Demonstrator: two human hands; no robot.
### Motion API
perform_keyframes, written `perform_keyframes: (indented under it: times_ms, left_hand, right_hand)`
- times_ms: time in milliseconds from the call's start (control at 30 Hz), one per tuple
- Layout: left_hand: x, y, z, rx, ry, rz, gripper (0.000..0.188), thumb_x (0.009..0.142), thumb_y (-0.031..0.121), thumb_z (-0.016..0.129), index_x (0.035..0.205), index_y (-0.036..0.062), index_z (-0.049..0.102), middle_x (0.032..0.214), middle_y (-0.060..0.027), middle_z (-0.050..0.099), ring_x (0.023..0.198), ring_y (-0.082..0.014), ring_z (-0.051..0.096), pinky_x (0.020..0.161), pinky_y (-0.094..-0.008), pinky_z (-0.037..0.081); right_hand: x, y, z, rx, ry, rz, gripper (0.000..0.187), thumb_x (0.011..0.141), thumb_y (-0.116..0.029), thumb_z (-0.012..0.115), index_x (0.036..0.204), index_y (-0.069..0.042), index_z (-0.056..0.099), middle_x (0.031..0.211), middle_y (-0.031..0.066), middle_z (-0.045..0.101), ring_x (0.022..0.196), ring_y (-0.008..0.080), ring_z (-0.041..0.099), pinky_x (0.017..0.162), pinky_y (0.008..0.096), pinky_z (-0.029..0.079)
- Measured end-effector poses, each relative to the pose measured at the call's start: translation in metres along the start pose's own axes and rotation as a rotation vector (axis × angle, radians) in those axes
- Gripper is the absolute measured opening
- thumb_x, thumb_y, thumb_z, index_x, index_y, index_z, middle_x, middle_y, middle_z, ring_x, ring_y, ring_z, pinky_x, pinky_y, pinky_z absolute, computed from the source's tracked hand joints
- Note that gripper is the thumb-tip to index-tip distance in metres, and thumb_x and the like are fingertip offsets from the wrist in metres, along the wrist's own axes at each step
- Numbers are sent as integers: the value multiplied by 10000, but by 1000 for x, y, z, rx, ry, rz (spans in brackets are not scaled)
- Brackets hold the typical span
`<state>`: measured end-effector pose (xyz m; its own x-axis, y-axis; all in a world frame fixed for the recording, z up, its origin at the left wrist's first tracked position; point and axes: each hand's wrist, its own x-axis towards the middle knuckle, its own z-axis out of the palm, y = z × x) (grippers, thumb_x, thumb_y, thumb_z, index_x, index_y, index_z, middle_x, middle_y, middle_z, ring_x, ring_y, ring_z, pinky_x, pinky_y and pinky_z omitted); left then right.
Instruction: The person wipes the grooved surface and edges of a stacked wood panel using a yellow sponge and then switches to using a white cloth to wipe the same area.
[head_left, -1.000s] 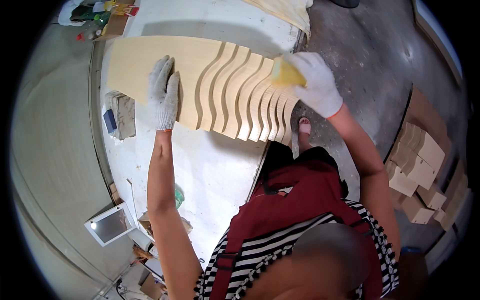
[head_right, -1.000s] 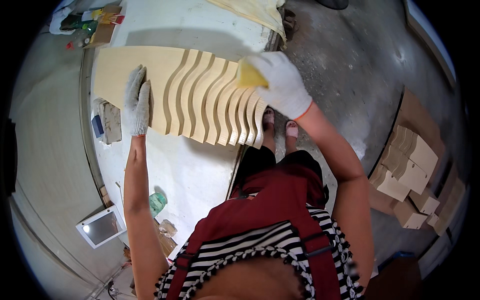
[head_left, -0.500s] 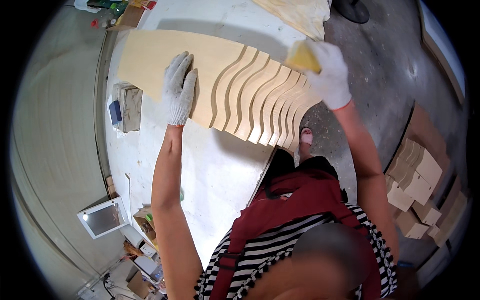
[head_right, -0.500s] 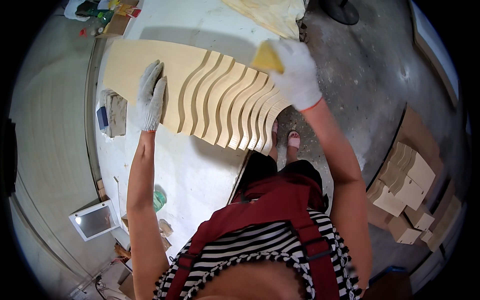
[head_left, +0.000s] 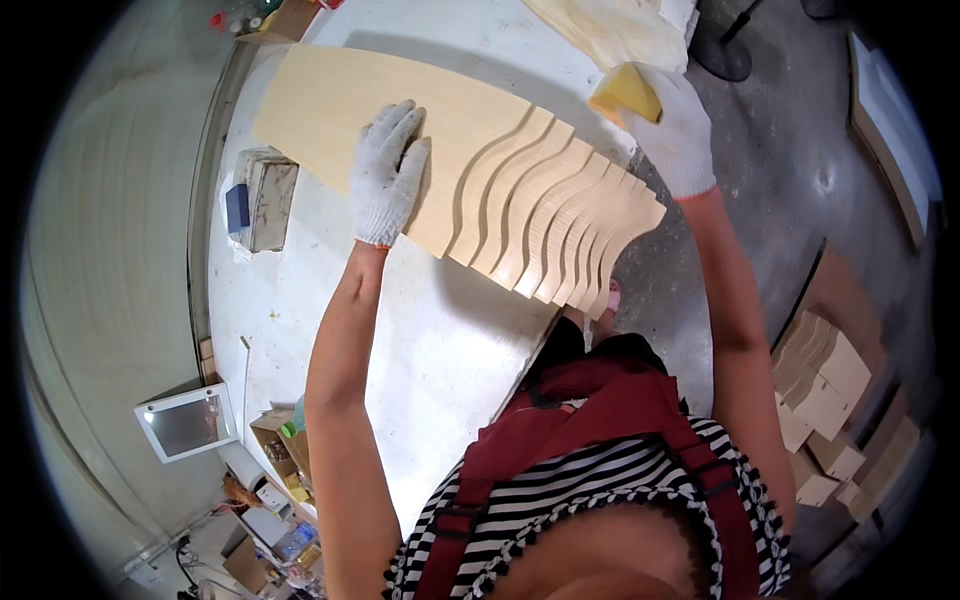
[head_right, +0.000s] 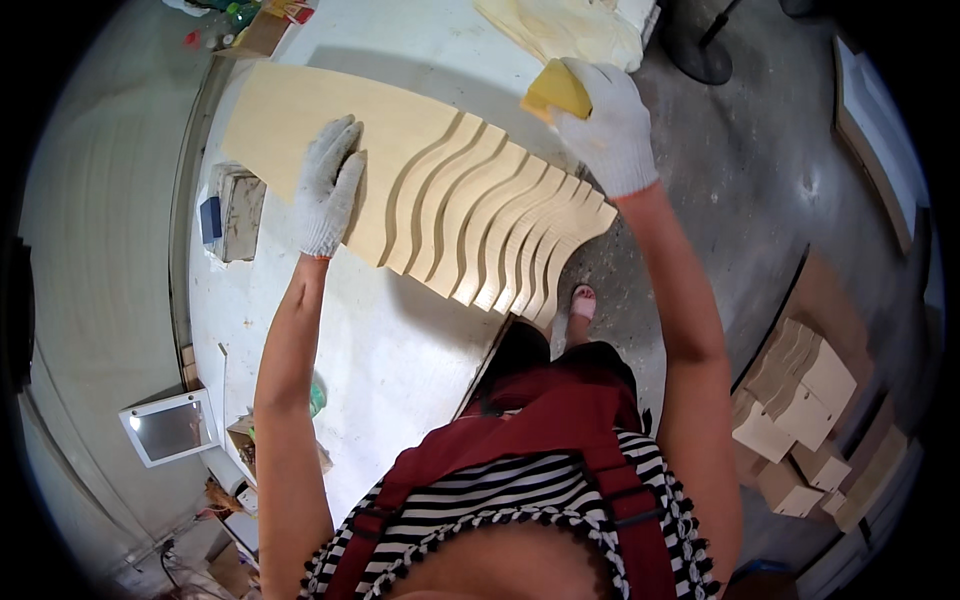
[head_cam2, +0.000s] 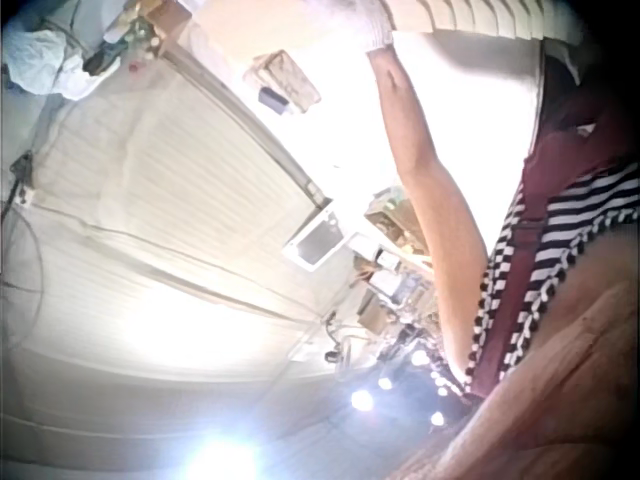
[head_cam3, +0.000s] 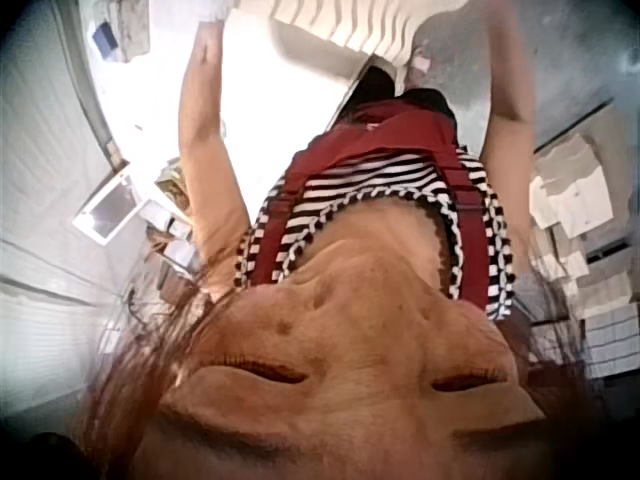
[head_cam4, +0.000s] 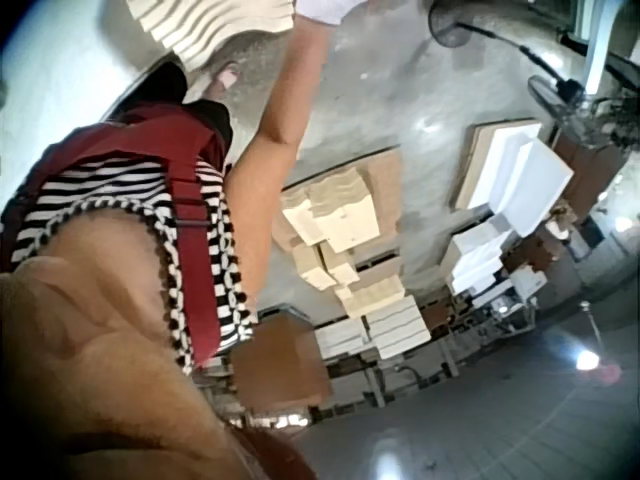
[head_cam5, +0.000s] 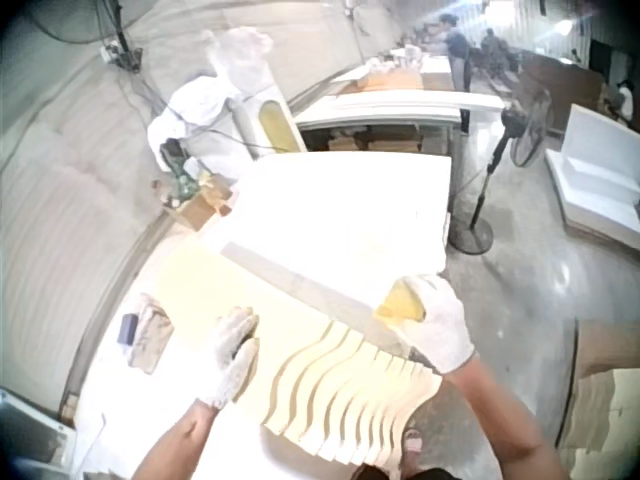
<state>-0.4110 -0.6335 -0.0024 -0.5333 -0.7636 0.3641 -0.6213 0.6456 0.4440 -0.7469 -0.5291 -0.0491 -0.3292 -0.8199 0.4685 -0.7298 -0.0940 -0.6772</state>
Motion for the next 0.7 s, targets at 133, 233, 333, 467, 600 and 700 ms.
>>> perform_keyframes:
  times_ms: [133, 233, 333, 467, 600, 700]
  left_hand:
    - [-1, 1, -1, 23, 1, 20, 350, 926, 146, 656, 1237, -12, 680, 1340, -195, 634, 1290, -378, 539, 1106, -441, 409]
    - [1, 4, 0, 22, 12, 41, 347, 924, 158, 657, 1228, -7, 684, 1336, -192, 637, 1292, -374, 541, 1107, -446, 403]
    - [0, 2, -1, 42, 0, 39, 365, 939, 171, 649, 1265, 7, 672, 1368, -176, 622, 1325, -353, 521, 1129, -431, 390]
    - [-5, -2, -5, 125, -24, 49, 389, 950, 190, 645, 1296, 14, 661, 1387, -163, 616, 1344, -350, 507, 1139, -423, 388]
    - [-2, 1, -1, 70, 6, 28, 376, 946, 204, 646, 1273, 20, 671, 1373, -166, 621, 1323, -357, 518, 1121, -426, 400]
    - [-4, -2, 4, 55, 64, 39, 368, 947, 233, 642, 1250, 28, 681, 1366, -151, 627, 1304, -354, 529, 1109, -417, 410]
  right_hand:
    - [-17, -44, 13, 124, -83, -236, 533, 786, -216, 759, 1286, -86, 626, 1152, 152, 649, 1096, 349, 611, 953, 418, 512]
    - [-9, -33, 24, 34, -90, -250, 537, 781, -215, 759, 1283, -80, 624, 1166, 147, 650, 1100, 350, 609, 958, 408, 507]
    - [13, -8, 21, -11, -70, -145, 522, 781, -221, 761, 1268, -81, 636, 1164, 146, 656, 1102, 351, 611, 952, 410, 507]
    - [16, -40, 13, 146, -88, -39, 507, 801, -126, 773, 1286, -52, 643, 1194, 147, 667, 1102, 285, 643, 936, 349, 510]
    - [15, -55, 29, 169, -145, -224, 505, 797, -227, 775, 1261, -65, 660, 1156, 138, 680, 1083, 326, 643, 923, 401, 521]
    - [36, -33, 27, 7, -306, 63, 522, 780, -188, 797, 1263, -48, 657, 1142, 132, 684, 1005, 308, 669, 883, 377, 541]
